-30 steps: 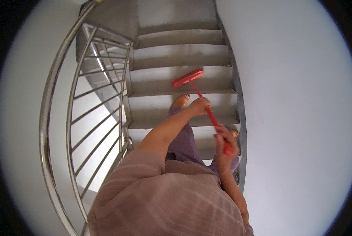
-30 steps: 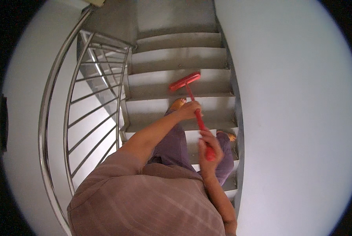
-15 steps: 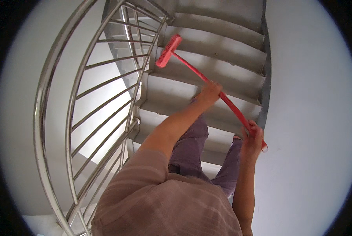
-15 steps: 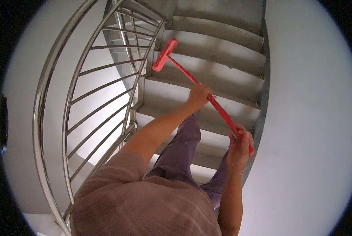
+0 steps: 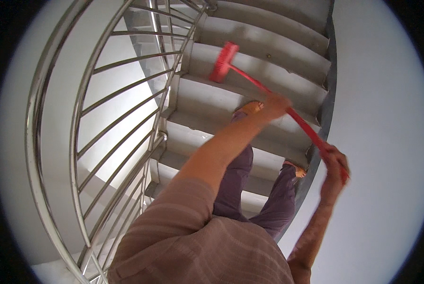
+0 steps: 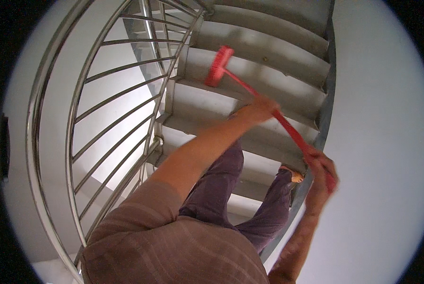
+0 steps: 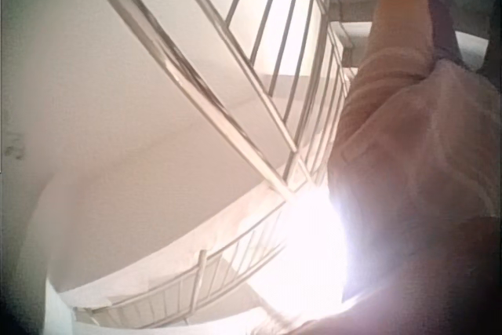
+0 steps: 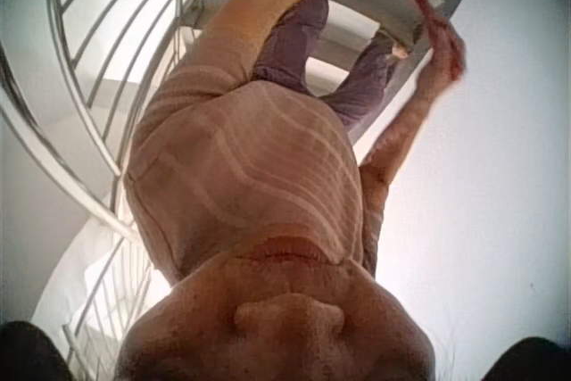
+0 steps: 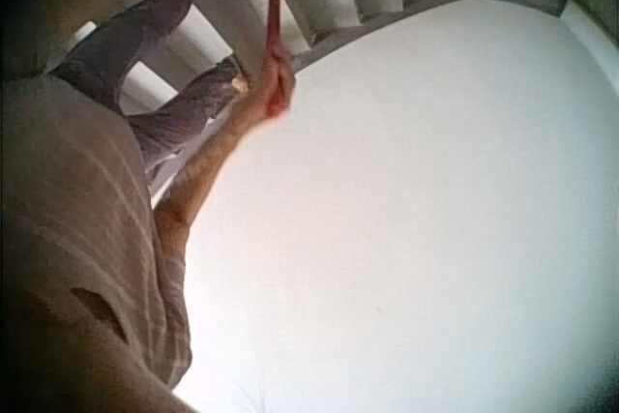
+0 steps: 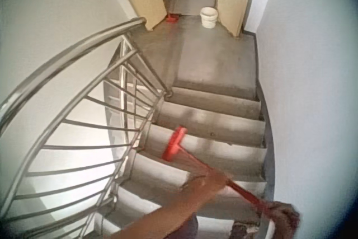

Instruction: The person uses a red broom to sweep the upper corner of a wall and then sweeps the steps of a concrete staircase.

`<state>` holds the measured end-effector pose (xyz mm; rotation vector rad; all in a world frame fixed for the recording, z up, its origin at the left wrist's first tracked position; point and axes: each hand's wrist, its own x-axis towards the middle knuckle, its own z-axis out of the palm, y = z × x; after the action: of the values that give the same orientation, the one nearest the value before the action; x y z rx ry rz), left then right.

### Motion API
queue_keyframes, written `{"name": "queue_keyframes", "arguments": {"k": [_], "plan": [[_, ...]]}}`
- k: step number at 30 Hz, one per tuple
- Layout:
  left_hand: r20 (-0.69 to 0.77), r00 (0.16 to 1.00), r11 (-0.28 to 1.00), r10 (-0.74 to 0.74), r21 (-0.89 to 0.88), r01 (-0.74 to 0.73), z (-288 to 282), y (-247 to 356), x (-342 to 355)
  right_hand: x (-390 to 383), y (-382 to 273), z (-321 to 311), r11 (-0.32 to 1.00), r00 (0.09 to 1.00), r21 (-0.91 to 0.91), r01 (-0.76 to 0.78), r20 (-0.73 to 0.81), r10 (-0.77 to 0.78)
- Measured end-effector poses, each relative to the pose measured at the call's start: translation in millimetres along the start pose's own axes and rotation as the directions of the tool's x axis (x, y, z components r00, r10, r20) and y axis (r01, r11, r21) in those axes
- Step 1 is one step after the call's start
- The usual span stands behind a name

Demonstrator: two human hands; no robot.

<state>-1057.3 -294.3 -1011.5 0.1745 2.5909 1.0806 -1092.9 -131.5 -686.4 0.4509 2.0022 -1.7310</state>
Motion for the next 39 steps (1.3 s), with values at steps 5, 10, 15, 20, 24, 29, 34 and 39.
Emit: {"name": "queue_keyframes", "arguments": {"k": [5, 10, 15, 20, 24, 29, 34, 39], "plan": [[-0.003, 0.997, 0.997, 0.079, 0.006, -0.079, -52, 123, 27, -28, -79, -65, 0.984, 0.987, -0.09, 0.156, 0.046, -0.152], [-0.192, 0.976, 0.995, 0.099, 0.028, -0.095, -55, 103, 1, -24, -52, -70, 0.988, 0.994, 0.113, 0.11, 0.009, -0.112], [-0.257, 0.956, 0.988, 0.141, -0.024, -0.152, -58, -13, -37, -3, 41, 20, 0.935, 0.965, 0.275, -0.222, -0.075, 0.251], [-0.053, 0.999, 0.994, 0.007, -0.11, -0.012, -49, -20, -33, 5, 36, 47, 0.998, 1.0, -0.063, -0.026, 0.01, 0.026], [-0.12, 0.992, 0.967, 0.027, -0.248, -0.056, -18, 76, 15, 5, -35, -12, 0.99, 0.998, -0.138, 0.026, -0.048, -0.033], [-0.216, 0.969, 0.871, 0.121, -0.445, -0.209, 0, 174, 85, -3, -111, -43, 0.928, 0.986, -0.363, 0.08, -0.11, -0.128], [-0.222, 0.948, 0.853, 0.228, -0.423, -0.305, -8, 218, 108, -27, -138, -55, 0.88, 0.966, -0.442, 0.174, -0.094, -0.239], [-0.232, 0.933, 0.851, 0.276, -0.392, -0.349, -45, 218, 86, -50, -136, -72, 0.912, 0.954, -0.346, 0.219, -0.119, -0.274]]}}
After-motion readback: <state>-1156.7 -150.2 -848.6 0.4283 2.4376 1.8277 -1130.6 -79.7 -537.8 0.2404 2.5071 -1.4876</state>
